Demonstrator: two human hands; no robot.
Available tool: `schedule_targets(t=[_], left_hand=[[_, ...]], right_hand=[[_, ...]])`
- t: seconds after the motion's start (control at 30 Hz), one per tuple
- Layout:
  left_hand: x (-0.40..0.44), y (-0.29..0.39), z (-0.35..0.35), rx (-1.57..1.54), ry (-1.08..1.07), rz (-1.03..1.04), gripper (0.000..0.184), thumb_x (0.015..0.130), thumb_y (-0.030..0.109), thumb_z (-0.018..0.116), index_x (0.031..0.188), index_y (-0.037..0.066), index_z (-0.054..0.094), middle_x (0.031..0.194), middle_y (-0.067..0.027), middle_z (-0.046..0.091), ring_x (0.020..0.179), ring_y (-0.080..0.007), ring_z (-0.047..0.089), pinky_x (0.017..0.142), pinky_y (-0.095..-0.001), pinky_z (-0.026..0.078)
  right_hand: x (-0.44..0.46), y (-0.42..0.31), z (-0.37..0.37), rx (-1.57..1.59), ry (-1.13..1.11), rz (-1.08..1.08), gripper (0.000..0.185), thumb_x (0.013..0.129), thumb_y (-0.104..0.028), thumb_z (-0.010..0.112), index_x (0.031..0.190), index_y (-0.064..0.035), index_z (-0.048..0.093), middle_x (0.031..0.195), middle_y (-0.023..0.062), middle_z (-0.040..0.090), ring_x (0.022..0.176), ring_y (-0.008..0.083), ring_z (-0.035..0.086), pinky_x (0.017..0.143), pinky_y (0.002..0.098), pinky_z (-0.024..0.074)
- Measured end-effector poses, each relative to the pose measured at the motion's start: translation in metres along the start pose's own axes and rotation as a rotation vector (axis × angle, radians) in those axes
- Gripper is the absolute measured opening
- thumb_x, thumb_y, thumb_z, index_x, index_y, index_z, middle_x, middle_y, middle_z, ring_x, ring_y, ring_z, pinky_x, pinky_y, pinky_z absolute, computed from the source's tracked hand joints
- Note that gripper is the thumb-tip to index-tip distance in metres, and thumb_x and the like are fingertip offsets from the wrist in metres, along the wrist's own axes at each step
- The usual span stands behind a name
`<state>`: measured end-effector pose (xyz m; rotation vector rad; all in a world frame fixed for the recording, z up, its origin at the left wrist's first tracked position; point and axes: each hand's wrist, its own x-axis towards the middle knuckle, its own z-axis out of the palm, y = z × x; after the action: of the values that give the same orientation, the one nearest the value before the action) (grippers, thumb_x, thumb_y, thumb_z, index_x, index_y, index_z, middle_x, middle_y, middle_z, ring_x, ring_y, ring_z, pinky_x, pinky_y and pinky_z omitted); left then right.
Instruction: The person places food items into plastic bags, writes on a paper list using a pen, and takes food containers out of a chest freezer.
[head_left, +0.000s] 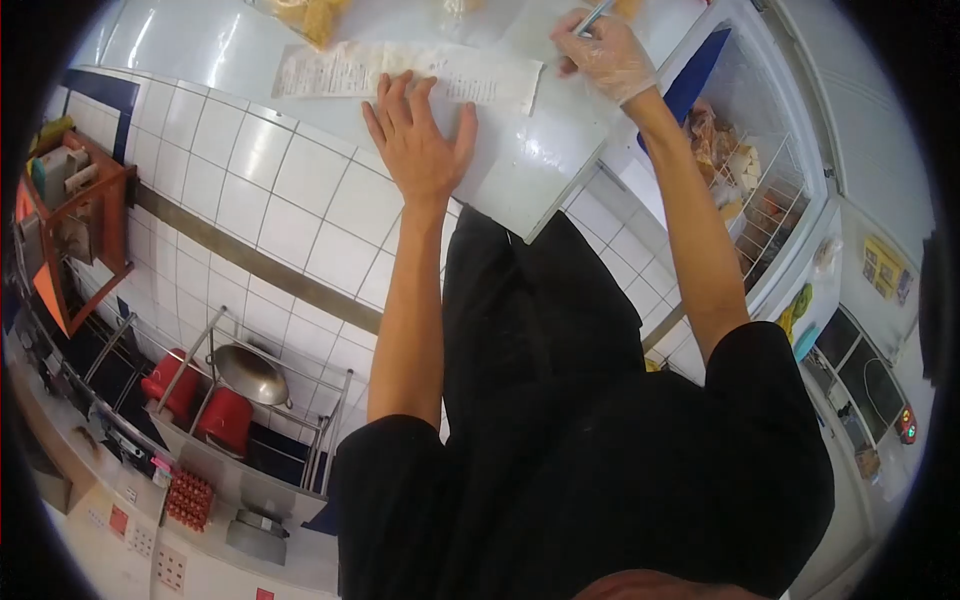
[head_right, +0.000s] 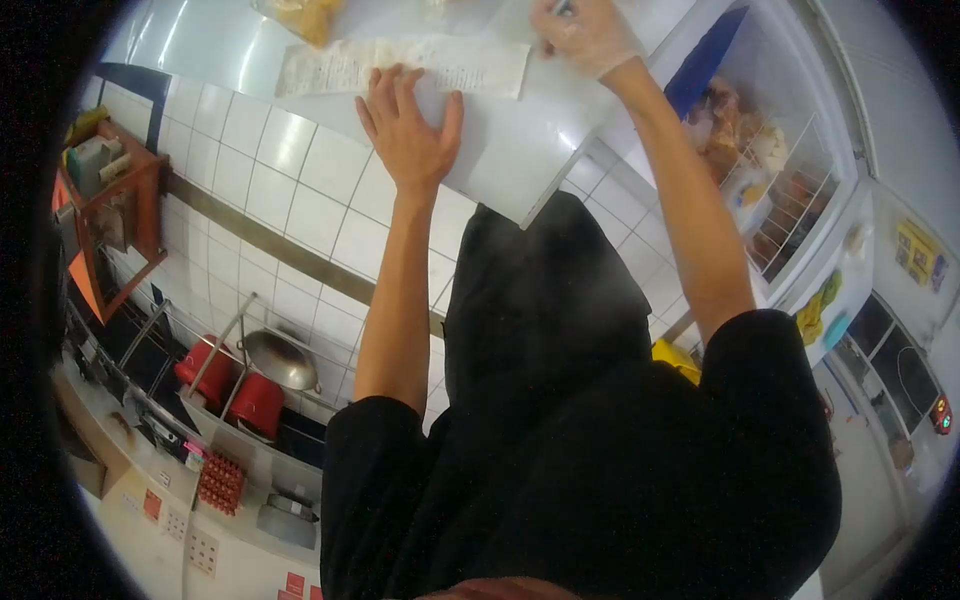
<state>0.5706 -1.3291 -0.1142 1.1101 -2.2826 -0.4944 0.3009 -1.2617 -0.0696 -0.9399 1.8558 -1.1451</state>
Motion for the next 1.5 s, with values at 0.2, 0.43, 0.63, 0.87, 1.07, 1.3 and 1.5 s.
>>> schedule_targets(t=[0.2,0.43,0.63,0.87,1.07,1.3,1.5], left_hand=[[0.001,-0.001,0.003,-0.002,0.0,-0.016,0.051,0.088,0.037,0.078,0.129,0.012,0.061,0.144,-0.0129,0.054,0.149,-0.039,0.04,0.124,-0.0657,0.021],[0.0,-0.006,0.007,0.006,-0.026,-0.015,0.051,0.088,0.038,0.077,0.13,0.013,0.061,0.145,-0.0124,0.053,0.15,-0.0381,0.039,0.125,-0.0656,0.019],[-0.001,-0.009,0.011,0.014,-0.014,0.014,0.053,0.089,0.041,0.076,0.131,0.014,0.06,0.145,-0.0135,0.053,0.15,-0.0386,0.038,0.126,-0.0651,0.017],[-0.001,-0.008,0.01,0.025,-0.027,0.017,0.053,0.088,0.04,0.076,0.131,0.013,0.06,0.145,-0.0145,0.053,0.15,-0.0398,0.037,0.125,-0.0666,0.018],[0.0,-0.006,0.009,0.023,-0.039,0.02,0.054,0.088,0.038,0.076,0.133,0.011,0.059,0.145,-0.0158,0.052,0.15,-0.0415,0.037,0.124,-0.0684,0.017],[0.0,-0.006,0.01,0.029,-0.045,0.02,0.055,0.089,0.038,0.076,0.133,0.011,0.059,0.145,-0.0164,0.053,0.151,-0.0429,0.036,0.124,-0.0686,0.016],[0.0,-0.008,0.01,0.029,-0.039,0.026,0.054,0.089,0.039,0.075,0.133,0.012,0.059,0.146,-0.0162,0.052,0.151,-0.0432,0.036,0.124,-0.0688,0.016]], right_hand=[[0.002,0.007,0.064,0.216,0.047,-0.047,0.018,0.086,-0.011,0.082,0.078,-0.0069,0.065,0.073,0.0024,0.068,0.066,0.0147,0.066,0.061,0.0324,0.0536],[-0.008,0.048,0.075,0.043,0.063,-0.243,0.022,0.098,-0.026,0.078,0.101,-0.0062,0.07,0.078,-0.001,0.065,0.069,0.0112,0.067,0.065,0.0282,0.0562],[-0.005,0.031,0.078,-0.173,0.307,-0.391,0.037,0.081,-0.007,0.078,0.059,-0.0085,0.048,0.059,0.0055,0.05,0.052,0.0182,0.046,0.051,0.0369,0.0358],[-0.003,0.03,0.079,-0.195,0.278,-0.435,0.034,0.08,-0.007,0.077,0.063,-0.0058,0.048,0.061,0.0079,0.049,0.052,0.0219,0.046,0.052,0.0379,0.0373],[-0.005,0.03,0.076,-0.156,0.274,-0.395,0.031,0.078,-0.006,0.077,0.064,-0.0053,0.05,0.063,0.0087,0.049,0.055,0.0238,0.048,0.053,0.0383,0.0388],[-0.002,0.031,0.076,-0.105,0.254,-0.446,0.03,0.078,-0.006,0.078,0.065,-0.0058,0.05,0.064,0.0082,0.051,0.056,0.0243,0.05,0.054,0.0384,0.0403],[-0.001,0.032,0.078,-0.128,0.277,-0.469,0.029,0.078,-0.005,0.078,0.065,-0.0058,0.053,0.064,0.0084,0.052,0.056,0.0244,0.05,0.054,0.0379,0.0405]])
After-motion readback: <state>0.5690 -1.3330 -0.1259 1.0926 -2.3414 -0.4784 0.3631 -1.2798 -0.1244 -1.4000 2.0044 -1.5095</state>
